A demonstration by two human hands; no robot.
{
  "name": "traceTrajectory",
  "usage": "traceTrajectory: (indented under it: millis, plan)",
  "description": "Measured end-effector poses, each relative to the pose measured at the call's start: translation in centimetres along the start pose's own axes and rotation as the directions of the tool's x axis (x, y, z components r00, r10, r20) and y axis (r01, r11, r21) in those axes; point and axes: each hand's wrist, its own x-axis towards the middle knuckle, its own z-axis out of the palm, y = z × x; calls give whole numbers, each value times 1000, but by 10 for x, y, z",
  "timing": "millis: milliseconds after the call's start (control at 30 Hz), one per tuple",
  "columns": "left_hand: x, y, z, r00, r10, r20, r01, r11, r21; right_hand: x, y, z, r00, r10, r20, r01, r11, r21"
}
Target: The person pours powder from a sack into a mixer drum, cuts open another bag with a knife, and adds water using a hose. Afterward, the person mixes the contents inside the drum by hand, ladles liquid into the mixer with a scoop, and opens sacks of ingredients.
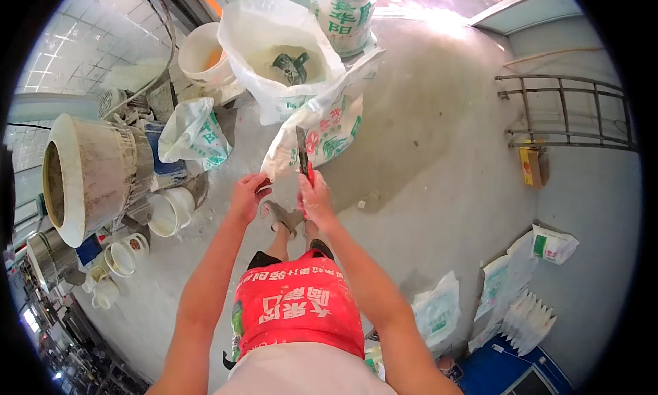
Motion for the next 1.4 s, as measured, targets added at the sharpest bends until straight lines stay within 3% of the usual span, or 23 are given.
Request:
traceTrajectory:
  millis: [67, 100, 167, 200, 267, 400, 567, 1400]
  plan:
    - [-3, -1, 2, 1000, -4, -1, 4, 999, -42, -5, 2, -17, 999, 46, 20, -42, 982, -184]
    - [-3, -2, 3, 1000, -5, 5, 6, 997, -73, -5, 8, -23, 999, 48, 19, -44, 981, -190]
    - [-4, -3, 5, 1000, -3, 9, 4, 994, -110, -10, 18, -28, 976, -214, 32, 197, 819, -538]
    - [-5, -3, 6, 1000, 8, 9, -7, 993, -121, -15, 17, -30, 976, -213, 38, 199, 816, -542]
    - [-8, -3, 7, 1000, 20, 4, -20, 990, -138, -25, 12, -30, 961, -259, 96, 247, 650, -719]
    - [-11, -4, 9, 999, 38, -8, -39, 985, -167, -30, 27, -33, 941, -310, 133, 322, 710, -626]
    - [-8, -10, 8, 999, 45, -15, -48, 974, -220, -28, 43, -40, 862, -464, 205, 465, 561, -684]
    - [-5, -8, 7, 1000, -11, -19, 6, 968, -250, -23, 46, -29, 854, -448, 264, 491, 527, -694]
